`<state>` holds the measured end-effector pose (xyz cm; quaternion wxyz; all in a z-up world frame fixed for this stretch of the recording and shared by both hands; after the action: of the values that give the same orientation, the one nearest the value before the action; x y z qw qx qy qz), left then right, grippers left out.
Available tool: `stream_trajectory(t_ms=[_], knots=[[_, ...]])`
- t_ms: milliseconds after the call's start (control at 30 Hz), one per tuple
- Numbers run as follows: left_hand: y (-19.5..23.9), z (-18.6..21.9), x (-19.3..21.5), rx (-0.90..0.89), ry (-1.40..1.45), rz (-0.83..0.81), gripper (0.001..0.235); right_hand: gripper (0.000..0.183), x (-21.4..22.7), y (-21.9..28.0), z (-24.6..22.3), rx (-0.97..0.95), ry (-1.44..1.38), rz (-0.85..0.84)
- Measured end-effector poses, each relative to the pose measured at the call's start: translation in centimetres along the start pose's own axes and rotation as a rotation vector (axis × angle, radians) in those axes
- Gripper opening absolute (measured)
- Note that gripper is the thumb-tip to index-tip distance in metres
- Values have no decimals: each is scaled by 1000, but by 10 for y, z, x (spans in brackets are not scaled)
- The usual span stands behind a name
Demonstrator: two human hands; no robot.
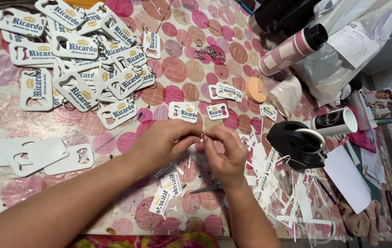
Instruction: Applying adhesive labels to plastic bottle openers
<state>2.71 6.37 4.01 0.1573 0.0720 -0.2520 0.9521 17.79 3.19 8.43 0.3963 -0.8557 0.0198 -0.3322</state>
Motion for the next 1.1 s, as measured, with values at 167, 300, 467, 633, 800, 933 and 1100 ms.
stream_trajectory(t_ms=[167, 300, 467, 633, 800, 933, 1100], knots=[[2, -1, 0, 124, 59, 27, 12, 12, -2, 6, 4, -5, 2, -3], [3, -6, 0, 200, 93, 54, 12, 12, -3, 7, 5, -36, 2, -13], [3, -9, -1, 181, 64, 57, 12, 12, -7, 10, 7, -55, 21, -26], [5, -7, -2, 149, 30, 57, 14, 14, -6, 10, 2, -28, 98, 19], [5, -9, -3, 148, 14, 69, 15, 13, -8, 9, -1, -23, 130, 0], [9, -18, -16, 187, -22, -1, 14, 10, -6, 21, 11, -26, 193, -94], [9, -28, -26, 298, -95, -136, 19, 7, -6, 45, 41, -94, 210, -176]])
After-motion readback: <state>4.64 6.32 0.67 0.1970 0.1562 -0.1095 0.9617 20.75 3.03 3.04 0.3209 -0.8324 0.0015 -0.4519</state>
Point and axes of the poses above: each hand's wrist, its own y-axis away from the middle knuckle, its own x-axis out of the back of the hand, z = x × y, the point moved 8 cm from there along -y, towards the middle knuckle, and after that the axes turned 3 degrees about x, right-handed, at the moved point
